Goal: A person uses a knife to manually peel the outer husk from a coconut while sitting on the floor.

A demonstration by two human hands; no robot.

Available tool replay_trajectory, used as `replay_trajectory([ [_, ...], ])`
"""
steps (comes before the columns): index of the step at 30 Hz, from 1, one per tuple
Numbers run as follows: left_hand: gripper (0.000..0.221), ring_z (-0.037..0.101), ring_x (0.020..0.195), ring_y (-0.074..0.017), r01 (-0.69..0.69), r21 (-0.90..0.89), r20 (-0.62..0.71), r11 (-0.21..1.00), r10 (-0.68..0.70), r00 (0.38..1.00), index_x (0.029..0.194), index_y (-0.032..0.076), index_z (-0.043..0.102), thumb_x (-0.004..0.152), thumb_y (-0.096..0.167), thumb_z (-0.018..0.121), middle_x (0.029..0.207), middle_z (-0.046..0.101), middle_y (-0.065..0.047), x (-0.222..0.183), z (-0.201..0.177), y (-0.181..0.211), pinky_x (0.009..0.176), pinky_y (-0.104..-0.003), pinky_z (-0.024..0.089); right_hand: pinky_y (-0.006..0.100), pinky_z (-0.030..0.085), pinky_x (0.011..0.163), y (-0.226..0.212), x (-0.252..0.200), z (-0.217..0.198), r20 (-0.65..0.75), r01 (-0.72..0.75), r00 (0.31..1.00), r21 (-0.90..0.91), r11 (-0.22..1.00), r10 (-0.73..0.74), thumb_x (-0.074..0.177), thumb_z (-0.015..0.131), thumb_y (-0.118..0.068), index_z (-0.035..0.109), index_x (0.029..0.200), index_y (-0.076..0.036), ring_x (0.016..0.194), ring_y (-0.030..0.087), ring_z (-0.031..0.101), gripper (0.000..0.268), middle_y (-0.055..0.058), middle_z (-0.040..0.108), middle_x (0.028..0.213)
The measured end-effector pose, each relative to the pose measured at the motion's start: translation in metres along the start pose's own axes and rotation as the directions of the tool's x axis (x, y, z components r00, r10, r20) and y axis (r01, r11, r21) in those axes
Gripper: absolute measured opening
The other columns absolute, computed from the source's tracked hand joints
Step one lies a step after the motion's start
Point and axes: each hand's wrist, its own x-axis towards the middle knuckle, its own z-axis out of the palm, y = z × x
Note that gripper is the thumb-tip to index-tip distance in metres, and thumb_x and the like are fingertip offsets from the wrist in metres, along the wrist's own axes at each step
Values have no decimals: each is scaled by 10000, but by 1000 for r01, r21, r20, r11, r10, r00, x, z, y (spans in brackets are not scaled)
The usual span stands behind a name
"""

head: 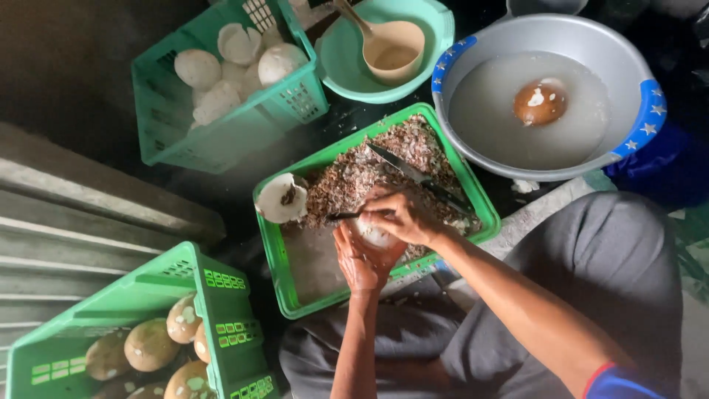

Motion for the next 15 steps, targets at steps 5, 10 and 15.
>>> replay_trajectory([
  [5,1186,583,1108,-407,0,-81,-30,997,-2,1000,1498,-11,310,484,289,849,1275,475,-176,5,-7,-1,969,-492,539,395,522,797,35,8,-7,2,-74,997,41,996,74,967,696,-253,752,907,-100,823,273,656,174,123,683,878],
  [10,1381,541,1226,-457,7,-41,7,999,-7,1000,1511,-1,319,449,642,923,1371,441,-237,10,7,-29,1030,-532,492,341,535,705,37,-18,-3,-125,-170,971,250,953,206,964,716,-208,781,932,-120,796,179,650,114,86,698,838],
  [15,1238,414,1353,-512,-423,231,332,876,338,881,1542,184,344,465,192,957,1575,294,-239,25,-46,-3,1062,-688,396,286,499,590,34,-41,-8,-346,-394,728,496,774,591,923,734,-330,761,1008,-131,839,147,600,218,19,690,886],
])
